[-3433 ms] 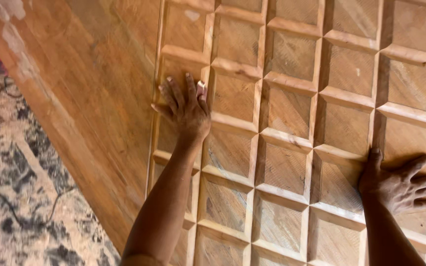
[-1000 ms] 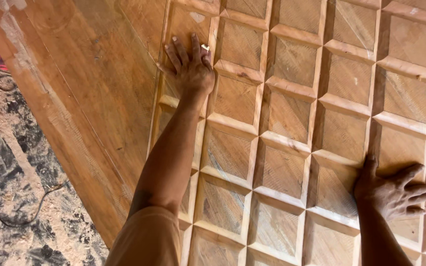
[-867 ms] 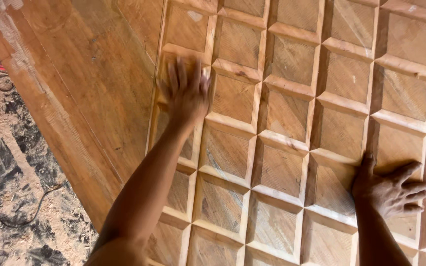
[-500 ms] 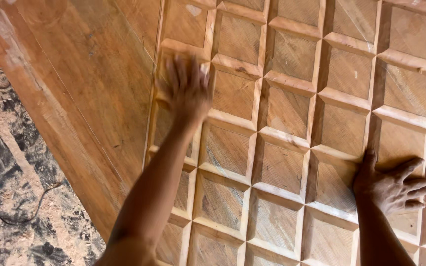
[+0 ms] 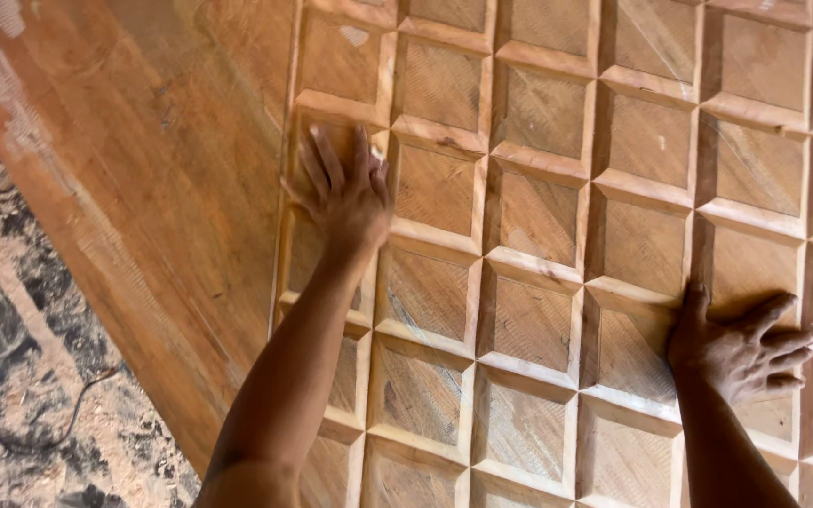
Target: The person sands a large wooden panel with a geometric 3D cube pattern using a small sanding block. They move the block back and forth across the surface, focusing on the raised edges and flat faces of the pattern. The camera remains in a stable overhead position throughout the task.
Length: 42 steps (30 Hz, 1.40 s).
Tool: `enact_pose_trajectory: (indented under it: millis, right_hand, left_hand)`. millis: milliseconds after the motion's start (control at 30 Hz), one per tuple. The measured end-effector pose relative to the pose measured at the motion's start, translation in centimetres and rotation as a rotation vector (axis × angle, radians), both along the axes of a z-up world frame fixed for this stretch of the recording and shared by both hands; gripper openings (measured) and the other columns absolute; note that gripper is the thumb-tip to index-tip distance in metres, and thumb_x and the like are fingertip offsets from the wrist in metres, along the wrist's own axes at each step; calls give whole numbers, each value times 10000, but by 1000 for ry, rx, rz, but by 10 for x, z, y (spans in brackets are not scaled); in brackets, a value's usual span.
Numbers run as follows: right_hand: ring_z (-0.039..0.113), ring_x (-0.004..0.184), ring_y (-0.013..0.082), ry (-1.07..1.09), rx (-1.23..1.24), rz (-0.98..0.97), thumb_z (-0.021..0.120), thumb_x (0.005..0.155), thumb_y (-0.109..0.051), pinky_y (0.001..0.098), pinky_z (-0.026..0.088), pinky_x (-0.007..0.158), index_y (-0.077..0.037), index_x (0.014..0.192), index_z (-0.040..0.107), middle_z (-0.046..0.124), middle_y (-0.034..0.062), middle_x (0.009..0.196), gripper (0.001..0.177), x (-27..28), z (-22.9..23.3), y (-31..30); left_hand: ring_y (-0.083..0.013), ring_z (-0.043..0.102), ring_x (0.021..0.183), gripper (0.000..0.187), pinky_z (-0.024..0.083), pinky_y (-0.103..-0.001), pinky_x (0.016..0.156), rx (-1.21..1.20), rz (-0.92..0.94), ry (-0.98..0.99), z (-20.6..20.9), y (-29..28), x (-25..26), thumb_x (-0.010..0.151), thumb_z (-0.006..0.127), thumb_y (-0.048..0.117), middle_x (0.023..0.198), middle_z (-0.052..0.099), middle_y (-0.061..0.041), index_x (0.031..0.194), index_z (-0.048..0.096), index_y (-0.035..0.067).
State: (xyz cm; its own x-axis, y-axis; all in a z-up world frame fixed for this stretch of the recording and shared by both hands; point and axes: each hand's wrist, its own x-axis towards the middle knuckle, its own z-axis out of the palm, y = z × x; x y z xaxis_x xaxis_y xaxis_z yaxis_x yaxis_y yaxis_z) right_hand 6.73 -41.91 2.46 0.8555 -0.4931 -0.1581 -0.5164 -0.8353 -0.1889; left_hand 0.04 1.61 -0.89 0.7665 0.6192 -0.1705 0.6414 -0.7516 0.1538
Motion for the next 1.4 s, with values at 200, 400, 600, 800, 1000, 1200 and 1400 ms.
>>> enact_pose_trajectory:
  millis: [200, 400, 600, 800, 1000, 1200, 1400]
  right_hand:
    - [6, 1614, 434, 25, -15, -9, 477, 842, -856, 634, -14, 1280, -185, 1701, 94, 3, 300, 1727, 1155, 2, 0, 2]
    - [-3, 1610, 448, 9, 2, -2, 470, 863, -871, 639, -13, 1273, -186, 1702, 93, 5, 307, 1723, 1147, 3, 4, 7]
    - [9, 1615, 440, 34, -15, -11, 481, 857, -858, 636, -8, 1285, -187, 1709, 85, 7, 312, 1726, 1155, -5, 4, 5]
    - [0, 1608, 452, 36, -15, -10, 475, 875, -880, 646, 2, 1270, -176, 1702, 71, -8, 310, 1720, 1158, -1, 5, 4]
    - [13, 1618, 454, 32, -23, -6, 498, 873, -852, 644, 1, 1287, -181, 1715, 92, 7, 310, 1730, 1151, -6, 2, 1]
    - [1, 1622, 455, 12, -21, -4, 504, 896, -844, 648, -12, 1275, -169, 1709, 93, 3, 318, 1729, 1133, -1, 0, 4]
    - [-7, 1619, 455, 30, -6, -10, 507, 889, -839, 644, -23, 1284, -188, 1717, 83, -8, 325, 1725, 1136, -8, 2, 1]
  left_hand:
    - [-400, -79, 1582, 618, -102, -754, 1189, 55, -43, -199, -19, 23, 54, 1143, 253, 449, 1719, -70, -221, 1698, 148, 197]
    - [-403, -76, 1573, 591, -109, -763, 1139, 44, -6, -71, 0, -18, -29, 1120, 270, 422, 1707, -52, -210, 1673, 152, 251]
    - [-411, -2, 1595, 558, -67, -749, 1209, 22, -8, -343, -20, 6, 22, 1151, 312, 424, 1726, 64, -192, 1664, 224, 222]
    - [-399, -9, 1581, 547, -97, -754, 1153, 105, -19, -192, -6, -27, -32, 1125, 296, 397, 1728, 102, -182, 1649, 275, 241]
    - [-377, -12, 1584, 566, -108, -735, 1194, 21, -47, -241, 0, -11, 2, 1121, 257, 409, 1729, 92, -140, 1665, 257, 250]
    - [-374, 45, 1592, 535, -78, -727, 1194, 205, -52, -261, -11, -14, -4, 1137, 275, 423, 1722, 111, -139, 1651, 261, 274]
    - [-389, 67, 1611, 539, -91, -743, 1215, 90, -87, -258, -8, -27, -25, 1150, 243, 353, 1736, 152, -181, 1672, 284, 229]
